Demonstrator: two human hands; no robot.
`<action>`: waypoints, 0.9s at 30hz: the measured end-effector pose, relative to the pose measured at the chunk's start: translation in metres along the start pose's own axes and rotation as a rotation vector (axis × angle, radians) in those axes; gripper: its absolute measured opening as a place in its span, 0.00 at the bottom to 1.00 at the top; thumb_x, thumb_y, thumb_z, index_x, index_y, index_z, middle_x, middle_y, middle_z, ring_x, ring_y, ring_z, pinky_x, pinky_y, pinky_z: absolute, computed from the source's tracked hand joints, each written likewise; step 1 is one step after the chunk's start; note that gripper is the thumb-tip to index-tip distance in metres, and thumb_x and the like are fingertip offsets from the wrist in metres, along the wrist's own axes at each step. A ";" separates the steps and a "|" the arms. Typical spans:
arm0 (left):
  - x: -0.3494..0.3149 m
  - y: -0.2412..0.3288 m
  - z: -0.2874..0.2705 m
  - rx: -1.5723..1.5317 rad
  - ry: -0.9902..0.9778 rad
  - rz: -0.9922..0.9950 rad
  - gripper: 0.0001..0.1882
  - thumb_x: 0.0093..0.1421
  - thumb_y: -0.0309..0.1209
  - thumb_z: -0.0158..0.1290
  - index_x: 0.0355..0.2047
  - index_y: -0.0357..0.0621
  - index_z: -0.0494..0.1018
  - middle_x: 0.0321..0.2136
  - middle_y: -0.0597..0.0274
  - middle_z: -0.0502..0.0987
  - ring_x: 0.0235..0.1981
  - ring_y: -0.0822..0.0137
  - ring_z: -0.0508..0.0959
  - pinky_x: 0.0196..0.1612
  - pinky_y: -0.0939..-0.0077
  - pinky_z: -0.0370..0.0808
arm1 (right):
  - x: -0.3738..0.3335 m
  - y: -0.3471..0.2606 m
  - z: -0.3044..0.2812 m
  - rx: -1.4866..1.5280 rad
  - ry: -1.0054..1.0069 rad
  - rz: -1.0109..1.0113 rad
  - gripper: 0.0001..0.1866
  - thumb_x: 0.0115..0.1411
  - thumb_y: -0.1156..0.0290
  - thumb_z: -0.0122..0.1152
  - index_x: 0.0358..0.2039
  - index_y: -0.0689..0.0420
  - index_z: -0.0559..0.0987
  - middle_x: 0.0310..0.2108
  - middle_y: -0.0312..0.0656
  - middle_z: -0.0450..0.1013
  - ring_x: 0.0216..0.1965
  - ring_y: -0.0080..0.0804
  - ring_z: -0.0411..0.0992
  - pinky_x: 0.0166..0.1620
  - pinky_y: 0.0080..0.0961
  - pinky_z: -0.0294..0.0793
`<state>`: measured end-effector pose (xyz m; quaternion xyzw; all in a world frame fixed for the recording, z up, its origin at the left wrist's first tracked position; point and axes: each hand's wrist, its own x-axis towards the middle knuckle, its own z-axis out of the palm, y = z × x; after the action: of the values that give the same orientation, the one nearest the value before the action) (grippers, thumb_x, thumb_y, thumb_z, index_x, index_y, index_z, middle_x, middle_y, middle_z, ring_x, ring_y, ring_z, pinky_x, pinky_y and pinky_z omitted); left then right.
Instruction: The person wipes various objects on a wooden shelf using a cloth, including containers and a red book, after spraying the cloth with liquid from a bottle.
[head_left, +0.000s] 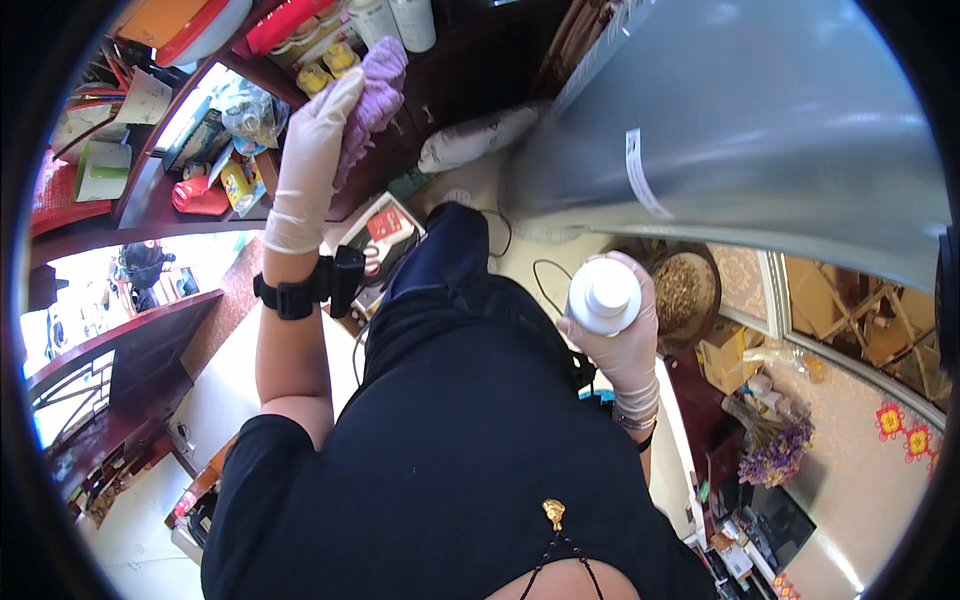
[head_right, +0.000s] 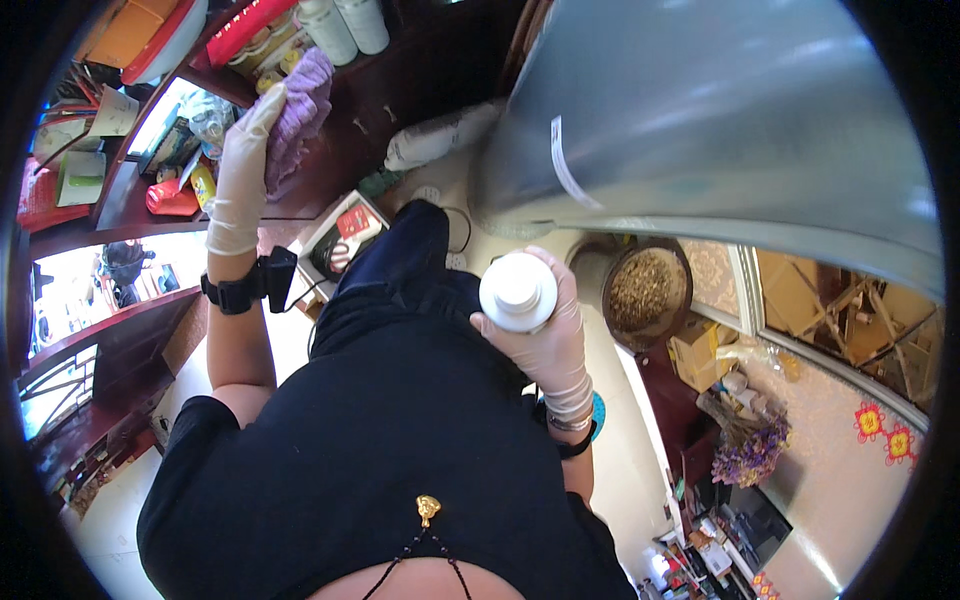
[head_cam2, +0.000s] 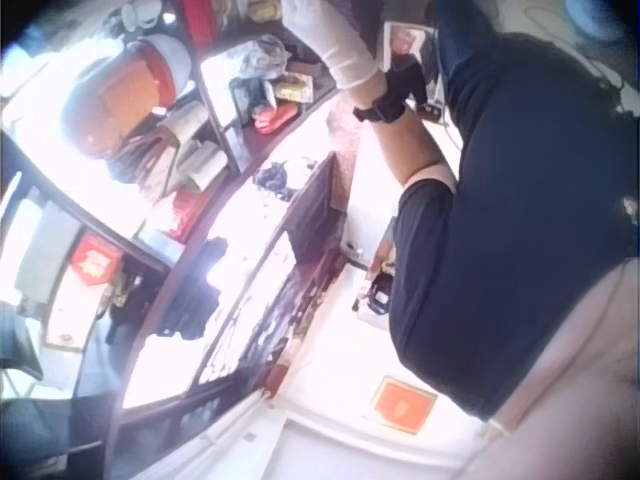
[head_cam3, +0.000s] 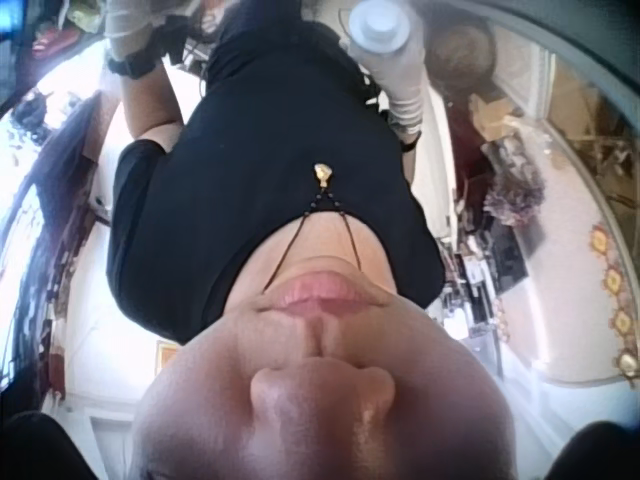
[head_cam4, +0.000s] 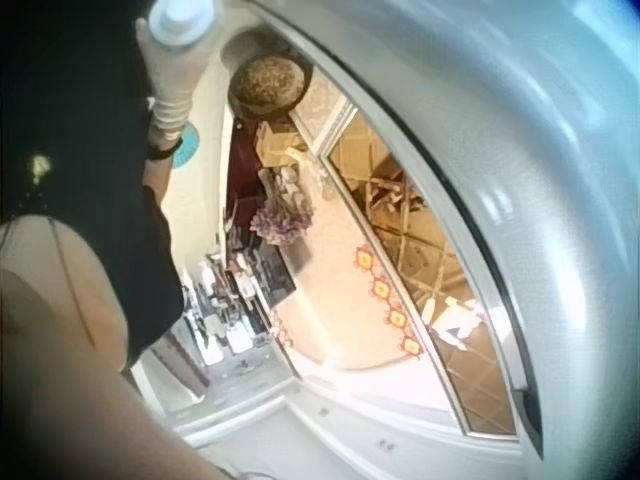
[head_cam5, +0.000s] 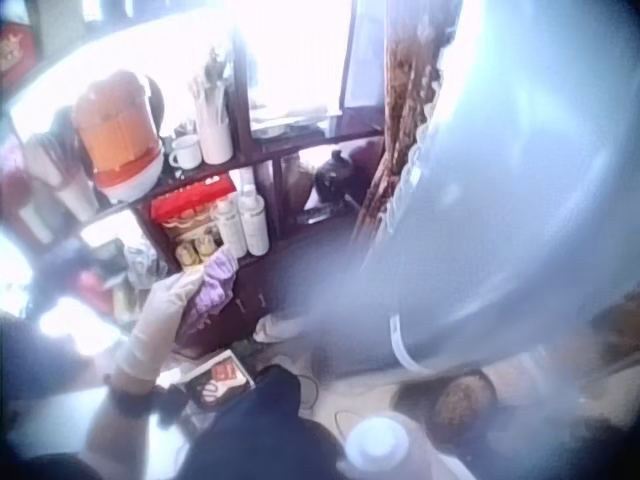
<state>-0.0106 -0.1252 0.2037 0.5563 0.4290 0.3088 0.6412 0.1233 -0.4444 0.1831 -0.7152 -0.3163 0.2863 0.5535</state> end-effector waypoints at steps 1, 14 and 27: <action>0.003 -0.001 0.000 0.029 0.003 -0.006 0.17 0.61 0.41 0.50 0.44 0.41 0.74 0.23 0.66 0.76 0.16 0.80 0.71 0.17 0.88 0.67 | 0.002 -0.001 -0.001 -0.033 -0.014 0.003 0.42 0.40 0.71 0.75 0.54 0.59 0.60 0.44 0.43 0.70 0.46 0.31 0.70 0.49 0.27 0.70; 0.040 0.025 0.026 -0.360 -0.220 -0.194 0.18 0.65 0.40 0.43 0.44 0.40 0.72 0.37 0.63 0.76 0.34 0.76 0.76 0.39 0.85 0.71 | 0.110 -0.023 0.059 0.137 0.112 -0.032 0.48 0.36 0.67 0.79 0.54 0.57 0.56 0.44 0.39 0.65 0.45 0.27 0.66 0.50 0.26 0.67; 0.123 0.069 0.079 0.383 -0.317 1.042 0.08 0.55 0.26 0.54 0.34 0.35 0.73 0.35 0.51 0.74 0.37 0.54 0.74 0.41 0.69 0.71 | 0.260 -0.075 0.129 0.611 0.161 -0.153 0.49 0.39 0.52 0.75 0.54 0.59 0.56 0.47 0.39 0.64 0.48 0.26 0.64 0.52 0.25 0.66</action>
<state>0.1202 -0.0400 0.2471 0.8398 0.0452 0.4134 0.3489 0.1801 -0.1512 0.2118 -0.5105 -0.2239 0.2683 0.7857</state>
